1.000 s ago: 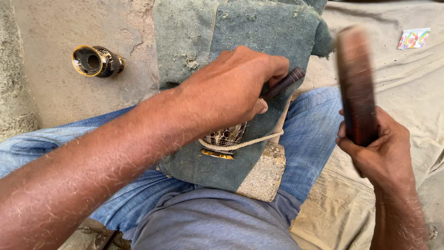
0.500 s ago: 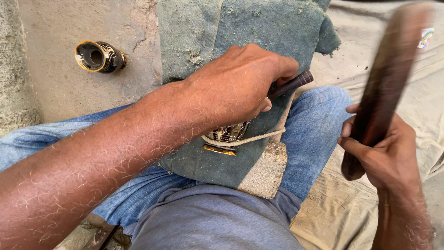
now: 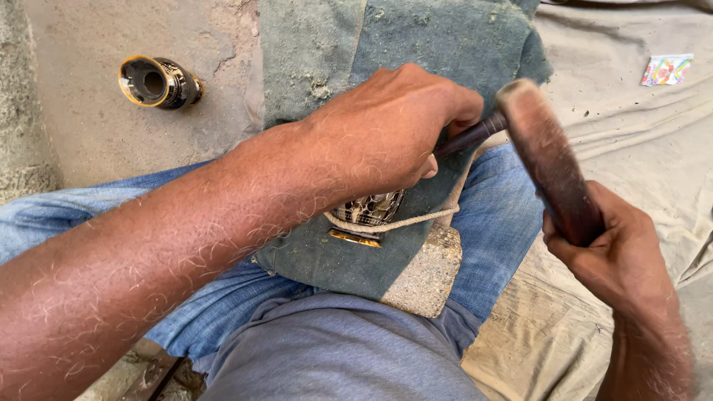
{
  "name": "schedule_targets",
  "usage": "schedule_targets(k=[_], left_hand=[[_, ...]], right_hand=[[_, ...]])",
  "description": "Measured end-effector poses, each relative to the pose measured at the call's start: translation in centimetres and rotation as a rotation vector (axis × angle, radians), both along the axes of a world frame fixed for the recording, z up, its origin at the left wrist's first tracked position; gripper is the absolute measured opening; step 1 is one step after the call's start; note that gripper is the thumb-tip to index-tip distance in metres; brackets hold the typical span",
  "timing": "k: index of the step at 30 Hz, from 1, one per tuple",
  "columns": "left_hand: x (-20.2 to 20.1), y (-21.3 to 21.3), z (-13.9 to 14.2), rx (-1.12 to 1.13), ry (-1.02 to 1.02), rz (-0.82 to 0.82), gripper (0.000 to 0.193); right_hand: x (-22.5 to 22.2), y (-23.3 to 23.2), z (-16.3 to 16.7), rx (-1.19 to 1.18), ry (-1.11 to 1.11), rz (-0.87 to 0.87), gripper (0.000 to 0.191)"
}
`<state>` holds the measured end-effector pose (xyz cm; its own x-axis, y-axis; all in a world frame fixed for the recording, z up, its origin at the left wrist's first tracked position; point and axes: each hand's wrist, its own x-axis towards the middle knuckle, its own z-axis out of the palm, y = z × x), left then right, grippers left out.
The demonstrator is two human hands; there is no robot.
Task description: The person sits cross-legged on the ground and repeatedly strikes a small metal object with a wooden mallet. The object is held steady with the left hand while the right hand delivers consistent blows. The person occasionally repositions the object to work on different areas.
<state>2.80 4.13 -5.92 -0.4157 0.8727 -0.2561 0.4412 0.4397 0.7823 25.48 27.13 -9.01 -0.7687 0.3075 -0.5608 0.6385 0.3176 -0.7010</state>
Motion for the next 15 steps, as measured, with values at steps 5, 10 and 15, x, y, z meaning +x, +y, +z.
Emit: schedule_targets(k=[5,10,15], left_hand=[[-0.15,-0.06,-0.28,-0.017,0.024,-0.013,0.031],[-0.03,-0.20,-0.23,0.035,0.004,0.010,0.034],[-0.38,-0.40,-0.15,-0.026,-0.006,-0.022,0.029]], right_hand=[[-0.08,0.02,0.20,0.066,-0.078,0.068,0.046],[-0.25,0.16,0.23,0.100,-0.057,0.006,0.045],[-0.79,0.12,0.52,-0.004,-0.026,-0.081,0.042]])
